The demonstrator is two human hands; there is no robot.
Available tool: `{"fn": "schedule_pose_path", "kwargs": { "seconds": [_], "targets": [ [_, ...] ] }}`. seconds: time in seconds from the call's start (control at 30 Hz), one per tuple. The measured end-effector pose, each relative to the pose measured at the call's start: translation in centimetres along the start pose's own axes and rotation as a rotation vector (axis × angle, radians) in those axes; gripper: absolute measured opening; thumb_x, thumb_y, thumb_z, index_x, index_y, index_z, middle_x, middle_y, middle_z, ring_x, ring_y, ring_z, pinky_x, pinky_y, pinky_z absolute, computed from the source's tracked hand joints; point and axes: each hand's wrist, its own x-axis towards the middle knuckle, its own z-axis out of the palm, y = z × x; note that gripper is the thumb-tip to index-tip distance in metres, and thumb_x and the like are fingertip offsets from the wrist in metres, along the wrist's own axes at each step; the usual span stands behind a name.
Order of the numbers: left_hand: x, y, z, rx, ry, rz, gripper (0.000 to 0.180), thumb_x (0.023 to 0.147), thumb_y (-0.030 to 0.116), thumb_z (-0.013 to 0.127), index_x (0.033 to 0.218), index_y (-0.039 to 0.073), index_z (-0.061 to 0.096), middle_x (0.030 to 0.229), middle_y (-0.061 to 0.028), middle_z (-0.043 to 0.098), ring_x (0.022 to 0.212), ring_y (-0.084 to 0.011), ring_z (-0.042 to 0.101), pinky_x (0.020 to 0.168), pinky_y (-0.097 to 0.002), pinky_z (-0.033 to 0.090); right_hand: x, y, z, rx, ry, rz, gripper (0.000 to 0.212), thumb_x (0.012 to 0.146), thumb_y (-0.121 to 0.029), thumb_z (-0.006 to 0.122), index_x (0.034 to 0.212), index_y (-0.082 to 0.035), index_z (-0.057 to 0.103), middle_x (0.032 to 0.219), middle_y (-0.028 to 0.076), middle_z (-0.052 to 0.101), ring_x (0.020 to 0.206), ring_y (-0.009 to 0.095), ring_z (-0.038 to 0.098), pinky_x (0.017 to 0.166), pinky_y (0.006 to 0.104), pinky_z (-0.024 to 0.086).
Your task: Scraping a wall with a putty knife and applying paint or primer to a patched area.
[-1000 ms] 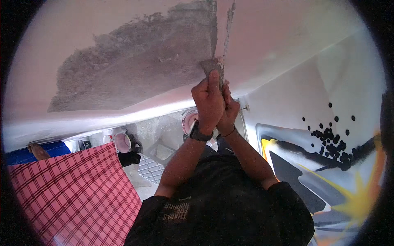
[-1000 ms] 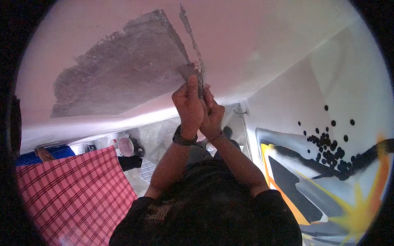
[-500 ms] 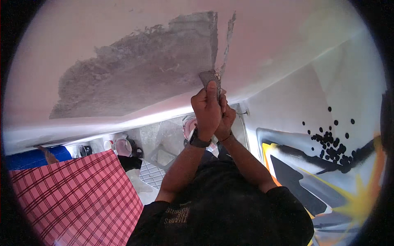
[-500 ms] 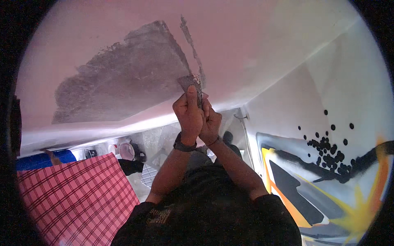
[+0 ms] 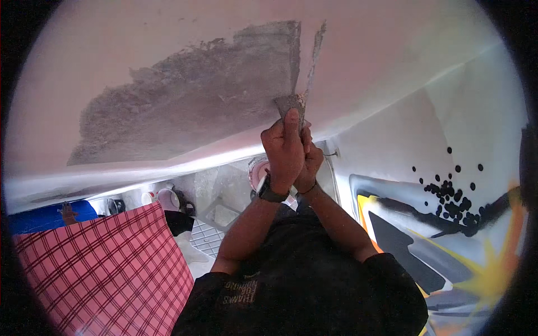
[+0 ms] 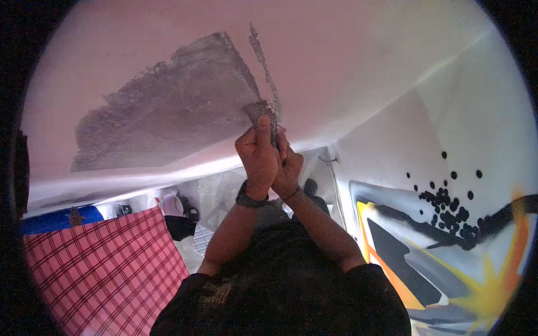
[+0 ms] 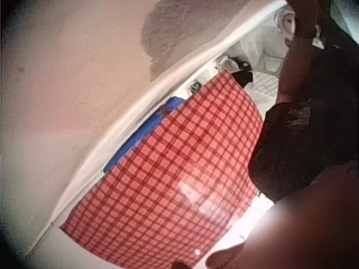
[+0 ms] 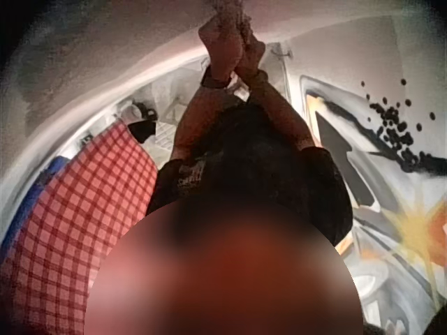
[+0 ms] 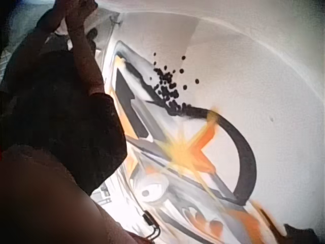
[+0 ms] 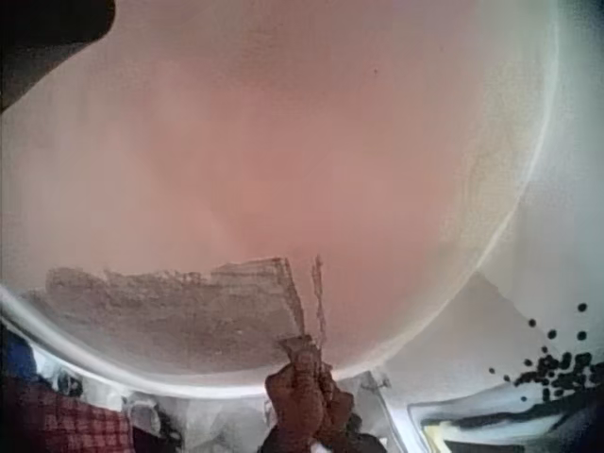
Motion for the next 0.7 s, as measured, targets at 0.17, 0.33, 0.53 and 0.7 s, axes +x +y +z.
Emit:
{"fn": "schedule_pose_path", "kwargs": {
  "seconds": [0.17,0.33,0.53,0.7],
  "targets": [
    [0.4,1.0,0.6,-0.068,-0.013,0.046,0.042,0.1,0.023,0.047,0.066,-0.001,0.055,0.051,-0.0003,0.05,0.043,-0.0047,0.043,0.039,-0.022,0.033,1.0,-0.2,-0.4,0.099,0.039,-0.206,0.034,0.091,-0.022,0.055,0.109,0.007,0.058,0.087,0.015,0.066,0.081,0.007,0.053,0.069,0.0287,0.049],
    [0.1,1.6,0.8,-0.024,0.012,0.023,0.042,0.099,0.023,0.048,0.067,-0.001,0.056,0.051,-0.0005,0.05,0.043,-0.0044,0.043,0.039,-0.022,0.032,1.2,-1.6,-0.7,-0.06,-0.006,-0.157,0.042,0.092,-0.025,0.054,0.117,0.008,0.055,0.089,0.015,0.066,0.082,0.007,0.053,0.068,0.0277,0.049],
    [0.0,1.0,1.1,-0.053,-0.001,-0.053,0.043,0.1,0.028,0.046,0.072,-0.003,0.056,0.052,-0.0041,0.052,0.041,-0.0081,0.044,0.038,-0.0224,0.031,1.3,-2.1,-1.6,-0.056,-0.057,-0.127,0.042,0.092,-0.024,0.053,0.121,0.007,0.054,0.084,0.017,0.065,0.079,0.007,0.054,0.066,0.029,0.049],
    [0.2,1.2,2.0,-0.018,0.026,0.055,0.045,0.1,0.03,0.046,0.071,-0.002,0.057,0.052,-0.0046,0.053,0.041,-0.0088,0.045,0.039,-0.0232,0.033,2.3,-1.9,-2.3,-0.079,-0.101,0.0,0.039,0.092,-0.023,0.054,0.119,0.005,0.056,0.08,0.015,0.065,0.076,0.008,0.054,0.065,0.0289,0.049]
  ]
}}
